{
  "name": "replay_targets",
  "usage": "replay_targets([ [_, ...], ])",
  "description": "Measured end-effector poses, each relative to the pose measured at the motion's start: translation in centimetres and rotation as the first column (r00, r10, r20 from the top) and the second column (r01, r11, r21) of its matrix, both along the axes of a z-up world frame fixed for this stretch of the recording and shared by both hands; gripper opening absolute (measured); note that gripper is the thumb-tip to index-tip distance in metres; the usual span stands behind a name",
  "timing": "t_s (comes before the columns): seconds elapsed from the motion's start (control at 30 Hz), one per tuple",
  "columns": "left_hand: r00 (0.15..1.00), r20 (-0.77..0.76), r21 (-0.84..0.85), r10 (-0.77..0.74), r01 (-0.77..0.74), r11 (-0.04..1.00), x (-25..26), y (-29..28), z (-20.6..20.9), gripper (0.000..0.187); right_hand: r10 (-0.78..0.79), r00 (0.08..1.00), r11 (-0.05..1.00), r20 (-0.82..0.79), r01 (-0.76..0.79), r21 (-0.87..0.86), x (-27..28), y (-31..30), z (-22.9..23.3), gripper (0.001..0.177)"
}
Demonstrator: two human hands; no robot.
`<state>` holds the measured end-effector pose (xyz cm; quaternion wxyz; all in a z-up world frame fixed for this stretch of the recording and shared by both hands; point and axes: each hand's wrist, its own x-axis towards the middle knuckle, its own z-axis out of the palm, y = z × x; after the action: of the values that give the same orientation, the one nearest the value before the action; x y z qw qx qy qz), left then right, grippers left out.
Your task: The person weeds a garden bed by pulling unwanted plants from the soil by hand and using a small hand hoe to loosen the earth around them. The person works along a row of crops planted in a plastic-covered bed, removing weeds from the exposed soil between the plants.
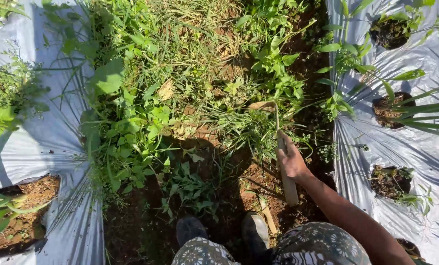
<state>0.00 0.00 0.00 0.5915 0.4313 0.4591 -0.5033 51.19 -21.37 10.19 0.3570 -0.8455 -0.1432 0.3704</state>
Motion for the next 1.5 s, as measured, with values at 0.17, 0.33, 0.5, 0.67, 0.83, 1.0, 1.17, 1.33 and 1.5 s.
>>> replay_targets([
  [0.17,1.000,-0.028,-0.023,0.000,-0.001,1.000,4.4,0.6,0.5,0.028,-0.176,0.980,0.977,0.095,0.163,0.136,1.8,0.2,1.1,0.066],
  [0.33,0.999,-0.035,-0.029,0.000,-0.001,1.000,9.3,3.3,2.8,0.029,-0.027,0.989,0.935,0.146,-0.026,0.353,1.1,-4.3,-5.0,0.063],
  [0.5,0.511,0.297,0.482,-0.807,0.649,0.589,19.4,7.7,6.2,0.050,0.005,0.994,0.969,-0.107,0.021,0.245,-1.7,-4.8,-5.2,0.068],
  [0.67,0.455,0.353,0.712,-0.818,0.436,0.550,29.9,8.5,13.3,0.063,-0.169,0.985,0.982,-0.045,0.172,0.074,-1.0,-4.5,-4.6,0.063],
  [0.83,0.432,0.335,0.822,-0.837,0.300,0.484,34.7,7.8,13.2,0.049,-0.280,0.954,0.954,0.107,0.263,0.146,0.2,-3.5,0.3,0.064],
  [1.0,0.447,0.287,0.811,-0.847,0.357,0.463,37.1,7.5,9.3,0.052,-0.271,0.945,0.960,0.185,0.249,0.131,-4.3,-3.3,1.0,0.063],
  [1.17,0.434,0.373,0.825,-0.820,0.249,0.507,39.8,3.6,15.9,0.058,-0.285,0.943,0.949,-0.172,0.303,0.088,-4.2,-4.2,-1.6,0.061],
  [1.33,0.445,0.329,0.841,-0.833,0.263,0.473,41.4,1.0,19.4,0.061,-0.315,0.944,0.944,-0.102,0.322,0.065,-3.9,-2.5,3.1,0.065],
  [1.5,0.512,0.320,0.832,-0.797,0.251,0.495,43.3,1.3,17.1,0.064,-0.376,0.915,0.918,0.147,0.345,0.197,-1.9,-3.4,0.9,0.064],
])
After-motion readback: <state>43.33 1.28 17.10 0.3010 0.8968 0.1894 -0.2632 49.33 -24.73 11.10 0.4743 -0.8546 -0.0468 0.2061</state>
